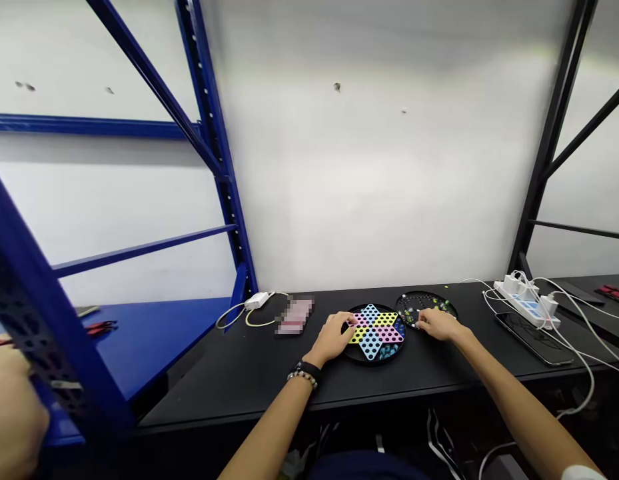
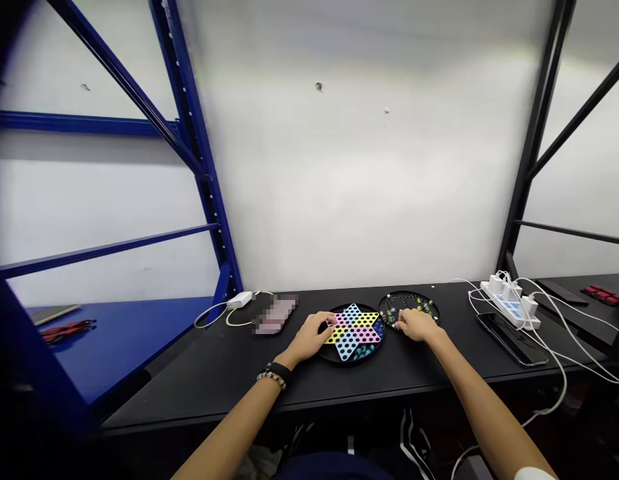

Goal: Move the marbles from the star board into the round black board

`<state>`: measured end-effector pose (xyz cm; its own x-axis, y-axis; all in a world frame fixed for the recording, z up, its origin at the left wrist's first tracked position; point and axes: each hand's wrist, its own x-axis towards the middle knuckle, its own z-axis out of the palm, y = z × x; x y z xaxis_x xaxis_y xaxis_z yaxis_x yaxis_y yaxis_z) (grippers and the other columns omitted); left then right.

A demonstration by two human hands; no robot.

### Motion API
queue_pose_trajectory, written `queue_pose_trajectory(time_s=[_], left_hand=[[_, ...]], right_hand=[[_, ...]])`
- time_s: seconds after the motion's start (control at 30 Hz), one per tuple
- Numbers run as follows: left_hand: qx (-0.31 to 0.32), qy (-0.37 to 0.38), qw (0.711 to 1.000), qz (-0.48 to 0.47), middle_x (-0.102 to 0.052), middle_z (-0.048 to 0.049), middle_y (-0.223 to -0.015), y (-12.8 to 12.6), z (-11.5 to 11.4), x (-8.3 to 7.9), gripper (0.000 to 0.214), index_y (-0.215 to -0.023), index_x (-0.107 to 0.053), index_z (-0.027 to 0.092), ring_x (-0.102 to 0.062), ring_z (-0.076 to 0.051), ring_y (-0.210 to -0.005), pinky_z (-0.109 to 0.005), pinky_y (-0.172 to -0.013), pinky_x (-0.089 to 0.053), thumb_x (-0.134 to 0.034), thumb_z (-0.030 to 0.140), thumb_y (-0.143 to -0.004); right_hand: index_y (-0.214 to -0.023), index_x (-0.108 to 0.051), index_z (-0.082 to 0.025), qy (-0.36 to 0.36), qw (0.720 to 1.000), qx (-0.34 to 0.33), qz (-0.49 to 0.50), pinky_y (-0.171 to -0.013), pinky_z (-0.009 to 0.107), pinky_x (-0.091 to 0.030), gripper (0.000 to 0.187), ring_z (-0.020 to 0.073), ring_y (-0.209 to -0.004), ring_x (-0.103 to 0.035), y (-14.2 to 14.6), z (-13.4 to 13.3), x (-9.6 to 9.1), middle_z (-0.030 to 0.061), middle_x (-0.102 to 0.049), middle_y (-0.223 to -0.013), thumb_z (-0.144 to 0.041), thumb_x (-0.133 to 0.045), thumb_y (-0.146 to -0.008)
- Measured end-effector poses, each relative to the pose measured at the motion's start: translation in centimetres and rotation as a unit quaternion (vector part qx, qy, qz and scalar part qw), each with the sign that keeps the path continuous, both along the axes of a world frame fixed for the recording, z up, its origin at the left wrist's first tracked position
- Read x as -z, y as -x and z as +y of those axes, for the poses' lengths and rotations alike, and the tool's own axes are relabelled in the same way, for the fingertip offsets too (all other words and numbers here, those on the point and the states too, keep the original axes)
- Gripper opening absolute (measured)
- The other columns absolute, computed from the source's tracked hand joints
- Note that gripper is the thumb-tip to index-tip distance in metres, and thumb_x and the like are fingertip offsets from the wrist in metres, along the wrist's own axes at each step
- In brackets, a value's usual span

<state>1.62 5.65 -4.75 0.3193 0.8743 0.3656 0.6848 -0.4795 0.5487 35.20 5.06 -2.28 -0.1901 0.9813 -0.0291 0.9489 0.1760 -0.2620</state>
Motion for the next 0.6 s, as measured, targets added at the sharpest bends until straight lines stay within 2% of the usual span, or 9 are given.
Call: queue_pose_trajectory(time_s=[0.17,0.3,0.37,0.43,0.47,0.5,0.53,0.6], left_hand=[[-0.004,-0.005,1.0,-0.008,-0.066,-0.0027,-0.119,0.0,0.0,0.1,0.022,-0.099,-0.067,0.026,-0.056,-0.025,-0.113,-0.04,-0.101,-0.045,-0.051,0.03,-0.084],[-0.005,-0.004,1.0,-0.006,-0.067,-0.0016,-0.118,0.0,0.0,0.1,0.022,-0.099,-0.066,0.027,-0.057,-0.025,-0.113,-0.041,-0.101,-0.045,-0.051,0.031,-0.084],[-0.005,-0.001,1.0,-0.004,-0.066,-0.0017,-0.119,0.0,0.1,0.2,0.022,-0.099,-0.066,0.027,-0.056,-0.025,-0.113,-0.041,-0.101,-0.045,-0.051,0.031,-0.085],[-0.005,-0.001,1.0,-0.005,-0.066,-0.002,-0.119,0.1,0.1,0.2,0.022,-0.1,-0.066,0.027,-0.056,-0.025,-0.113,-0.041,-0.101,-0.045,-0.051,0.032,-0.085],[-0.005,-0.002,1.0,-0.005,-0.066,-0.0022,-0.118,0.1,0.2,0.2,0.022,-0.1,-0.066,0.027,-0.056,-0.025,-0.113,-0.04,-0.101,-0.044,-0.051,0.032,-0.085],[-0.005,-0.004,1.0,-0.006,-0.066,-0.0023,-0.118,0.1,0.2,0.3,0.021,-0.099,-0.066,0.027,-0.056,-0.025,-0.113,-0.04,-0.101,-0.044,-0.051,0.032,-0.085],[-0.005,-0.005,1.0,-0.007,-0.067,-0.0023,-0.118,0.1,0.2,0.3,0.021,-0.099,-0.066,0.027,-0.056,-0.025,-0.113,-0.04,-0.102,-0.044,-0.051,0.032,-0.085],[-0.004,-0.006,1.0,-0.008,-0.067,-0.0022,-0.118,0.1,0.3,0.3,0.02,-0.098,-0.066,0.027,-0.056,-0.025,-0.113,-0.041,-0.102,-0.044,-0.052,0.032,-0.084]], right_hand=[[-0.095,-0.064,-0.019,0.014,0.997,-0.03,-0.064,-0.075,0.031,-0.042,0.028,0.0275,-0.096,-0.065,0.3,-0.3,-0.3,0.0112,-0.07,-0.097,-0.039,-0.044,-0.095],[-0.087,-0.063,-0.019,0.029,0.997,-0.04,-0.054,-0.073,0.03,-0.041,0.021,0.024,-0.086,-0.066,-0.4,0.2,0.2,0.0094,-0.07,-0.092,-0.032,-0.048,-0.093],[-0.077,-0.06,-0.018,0.038,0.998,-0.045,-0.002,-0.068,0.027,-0.04,0.019,0.0197,-0.076,-0.063,-0.9,0.6,0.4,0.0059,-0.067,-0.079,-0.032,-0.054,-0.089],[-0.069,-0.055,-0.018,0.041,0.991,-0.043,0.124,-0.06,0.024,-0.037,0.025,0.0141,-0.061,-0.055,-1.5,0.9,0.5,0.0008,-0.058,-0.064,-0.036,-0.059,-0.086],[-0.069,-0.053,-0.019,0.041,0.975,-0.037,0.214,-0.055,0.023,-0.034,0.029,0.0114,-0.053,-0.048,-1.8,1.1,0.5,-0.0025,-0.051,-0.057,-0.041,-0.059,-0.086],[-0.071,-0.052,-0.02,0.038,0.948,-0.024,0.314,-0.049,0.022,-0.03,0.032,0.0093,-0.046,-0.039,-2.0,1.3,0.3,-0.0059,-0.044,-0.053,-0.048,-0.057,-0.085],[-0.074,-0.05,-0.021,0.033,0.909,-0.007,0.415,-0.045,0.021,-0.025,0.035,0.0079,-0.041,-0.03,-2.2,1.5,0.2,-0.0087,-0.036,-0.05,-0.054,-0.055,-0.085],[-0.079,-0.047,-0.023,0.018,0.813,0.037,0.581,-0.04,0.021,-0.017,0.041,0.0068,-0.037,-0.017,-2.3,1.9,-0.2,-0.0118,-0.028,-0.048,-0.063,-0.047,-0.085]])
